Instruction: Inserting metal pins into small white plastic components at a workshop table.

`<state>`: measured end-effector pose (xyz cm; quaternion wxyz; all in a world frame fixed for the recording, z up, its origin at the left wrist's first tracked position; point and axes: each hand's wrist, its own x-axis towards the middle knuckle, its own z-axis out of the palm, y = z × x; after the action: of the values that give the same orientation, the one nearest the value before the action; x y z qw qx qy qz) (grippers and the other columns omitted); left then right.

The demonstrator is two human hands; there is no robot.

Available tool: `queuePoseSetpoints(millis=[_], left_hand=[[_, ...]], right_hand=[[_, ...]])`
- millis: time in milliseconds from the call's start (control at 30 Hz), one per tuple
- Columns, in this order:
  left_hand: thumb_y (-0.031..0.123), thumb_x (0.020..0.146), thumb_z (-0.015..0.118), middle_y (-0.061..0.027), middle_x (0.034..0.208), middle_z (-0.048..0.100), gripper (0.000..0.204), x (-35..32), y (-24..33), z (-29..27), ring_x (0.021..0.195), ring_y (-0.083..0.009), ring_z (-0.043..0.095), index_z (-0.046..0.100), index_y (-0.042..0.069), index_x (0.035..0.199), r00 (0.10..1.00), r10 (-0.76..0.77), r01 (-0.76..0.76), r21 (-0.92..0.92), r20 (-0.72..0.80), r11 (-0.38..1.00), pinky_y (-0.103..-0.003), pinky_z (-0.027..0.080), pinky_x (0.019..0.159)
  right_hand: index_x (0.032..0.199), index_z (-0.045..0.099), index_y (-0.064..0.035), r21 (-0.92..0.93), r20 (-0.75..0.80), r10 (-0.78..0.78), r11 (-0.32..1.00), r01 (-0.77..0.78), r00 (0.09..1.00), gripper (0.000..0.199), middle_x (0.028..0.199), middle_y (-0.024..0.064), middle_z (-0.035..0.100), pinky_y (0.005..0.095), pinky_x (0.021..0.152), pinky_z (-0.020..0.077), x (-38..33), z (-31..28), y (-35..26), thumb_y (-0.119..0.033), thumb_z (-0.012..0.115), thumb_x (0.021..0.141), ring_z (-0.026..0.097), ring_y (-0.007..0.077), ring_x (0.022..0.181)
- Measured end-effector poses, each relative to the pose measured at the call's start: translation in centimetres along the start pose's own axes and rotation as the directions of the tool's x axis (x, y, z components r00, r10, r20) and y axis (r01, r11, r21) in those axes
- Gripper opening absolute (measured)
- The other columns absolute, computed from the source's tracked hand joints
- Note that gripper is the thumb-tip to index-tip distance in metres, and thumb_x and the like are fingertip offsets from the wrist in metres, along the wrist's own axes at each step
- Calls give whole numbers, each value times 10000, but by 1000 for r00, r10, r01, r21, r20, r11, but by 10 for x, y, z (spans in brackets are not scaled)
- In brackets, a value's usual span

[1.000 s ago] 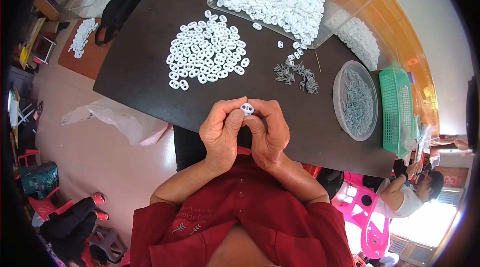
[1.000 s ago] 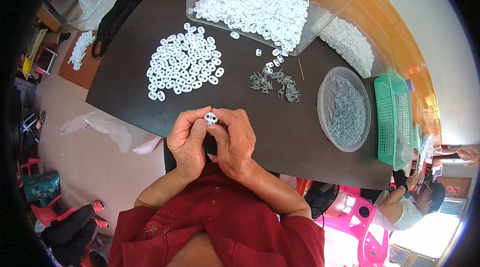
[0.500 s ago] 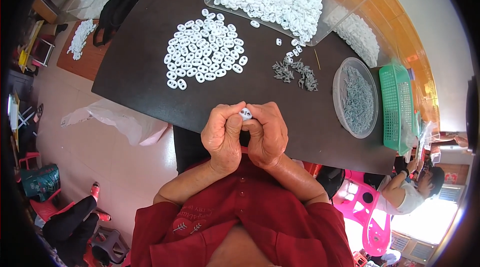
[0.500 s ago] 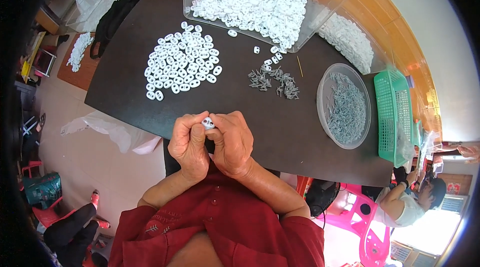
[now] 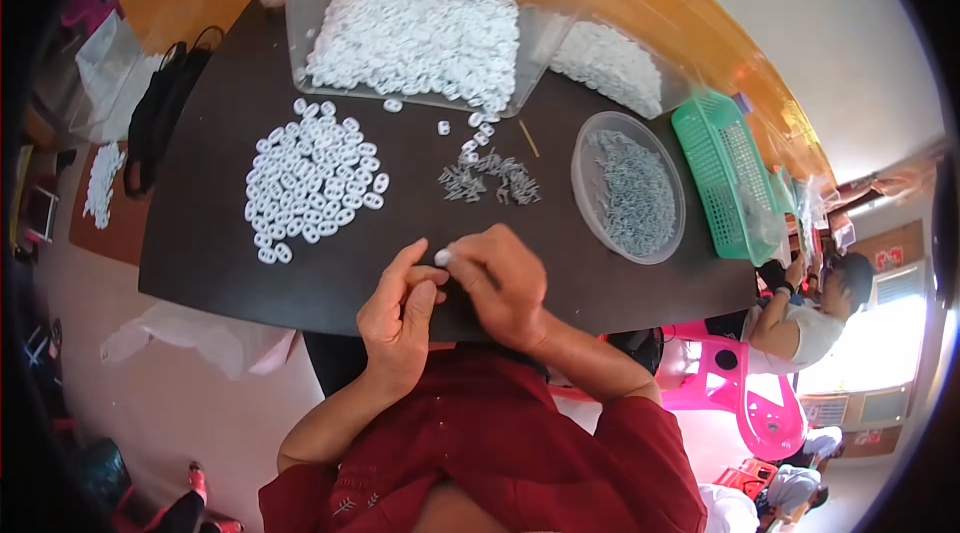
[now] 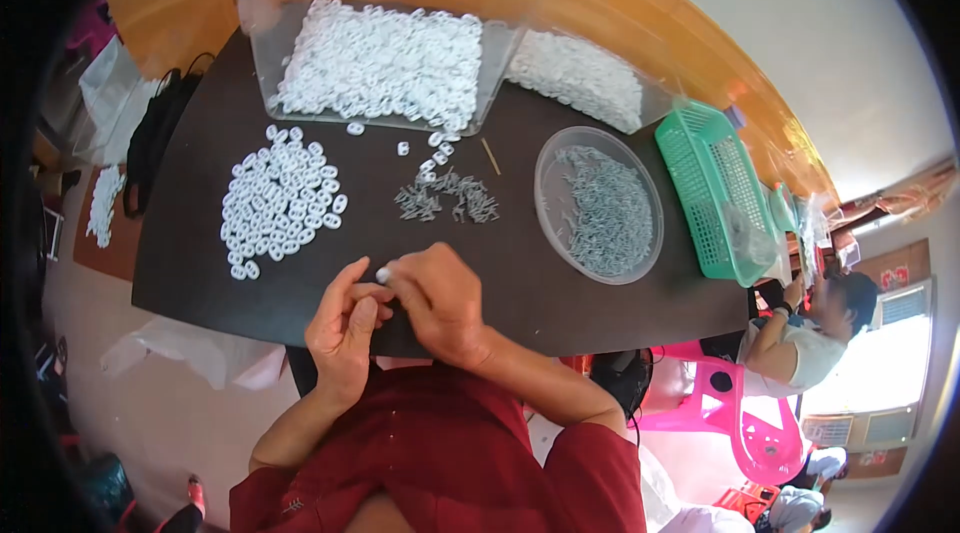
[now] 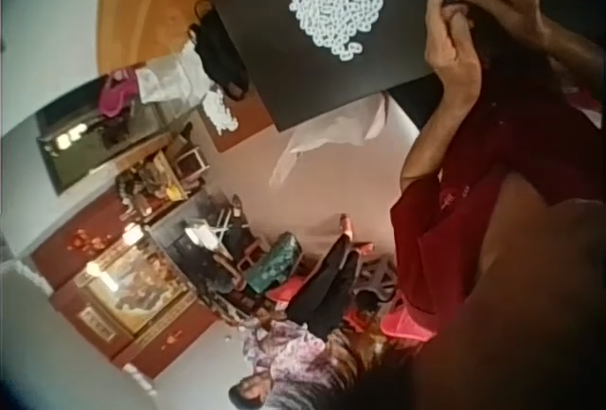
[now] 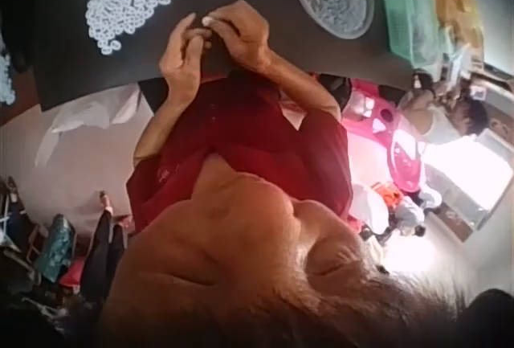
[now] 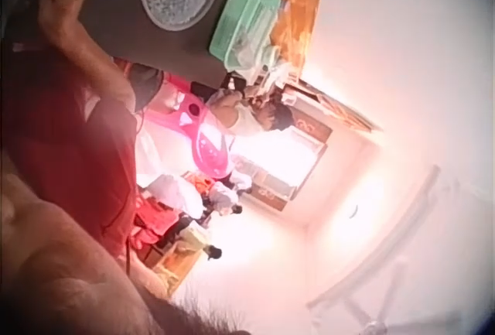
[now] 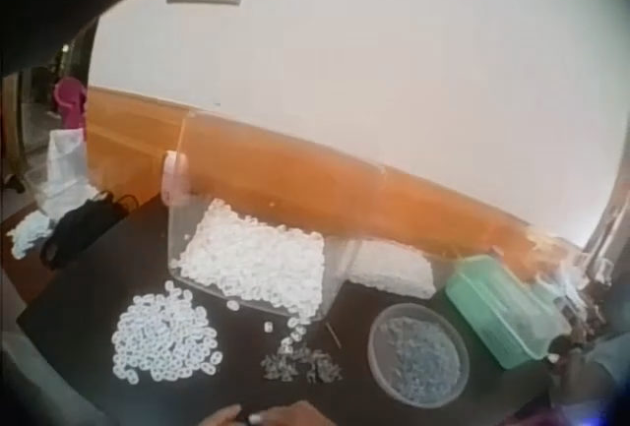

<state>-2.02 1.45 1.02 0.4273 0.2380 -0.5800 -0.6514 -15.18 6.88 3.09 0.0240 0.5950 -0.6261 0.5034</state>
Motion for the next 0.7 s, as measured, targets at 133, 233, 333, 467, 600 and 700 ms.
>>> queuePoseSetpoints(millis=[133, 233, 333, 467, 600, 700], left_hand=[[61, 909, 555, -82, 920, 624, 285, 12, -10, -19, 751, -95, 559, 523, -29, 1178, 992, -30, 9, 160, 125, 987, -220, 469, 683], [30, 888, 560, -74, 869, 634, 239, 31, 1, -23, 715, -93, 566, 561, -23, 1121, 986, 20, -73, 327, 163, 942, -219, 473, 658], [10, 870, 563, -71, 809, 639, 190, 58, 7, -25, 683, -95, 574, 595, -32, 1052, 983, 78, -141, 412, 167, 900, -220, 475, 634], [-6, 826, 582, -105, 795, 636, 152, 101, -2, -22, 697, -186, 600, 619, -6, 974, 970, 173, -239, 540, 171, 807, -277, 477, 623], [26, 798, 617, -112, 760, 602, 108, 154, -23, -8, 710, -248, 601, 636, 40, 903, 859, 384, -505, 686, 339, 525, -332, 470, 631], [50, 769, 602, -142, 714, 560, 27, 178, -36, 10, 731, -307, 575, 610, 25, 773, 875, 270, -480, 793, 402, 374, -416, 453, 641]], right_hand=[[849, 641, -10, -292, -174, -44, 956, -9, 984, 54, 779, 60, 620, 241, 622, 460, 52, -58, 42, 10, 637, 799, 566, 111, 679], [922, 646, 13, -298, -340, 102, 931, -210, 935, 126, 775, 68, 646, 254, 664, 467, 106, -113, 88, -62, 613, 827, 576, 105, 725], [944, 664, -18, -592, -412, -1, 760, -267, 911, 174, 803, 119, 672, 298, 681, 477, 155, -173, 151, -118, 625, 806, 627, 179, 746], [940, 677, -39, -711, -430, 65, 591, -382, 901, 216, 843, 139, 677, 345, 715, 485, 191, -228, 203, -187, 621, 794, 649, 241, 792], [952, 677, -38, -762, -412, 62, 523, -381, 909, 229, 862, 142, 683, 362, 728, 489, 189, -211, 210, -189, 632, 785, 656, 269, 821], [953, 669, -27, -696, -312, 26, 674, -247, 950, 215, 870, 136, 675, 349, 716, 489, 166, -171, 185, -155, 650, 781, 646, 246, 793]])
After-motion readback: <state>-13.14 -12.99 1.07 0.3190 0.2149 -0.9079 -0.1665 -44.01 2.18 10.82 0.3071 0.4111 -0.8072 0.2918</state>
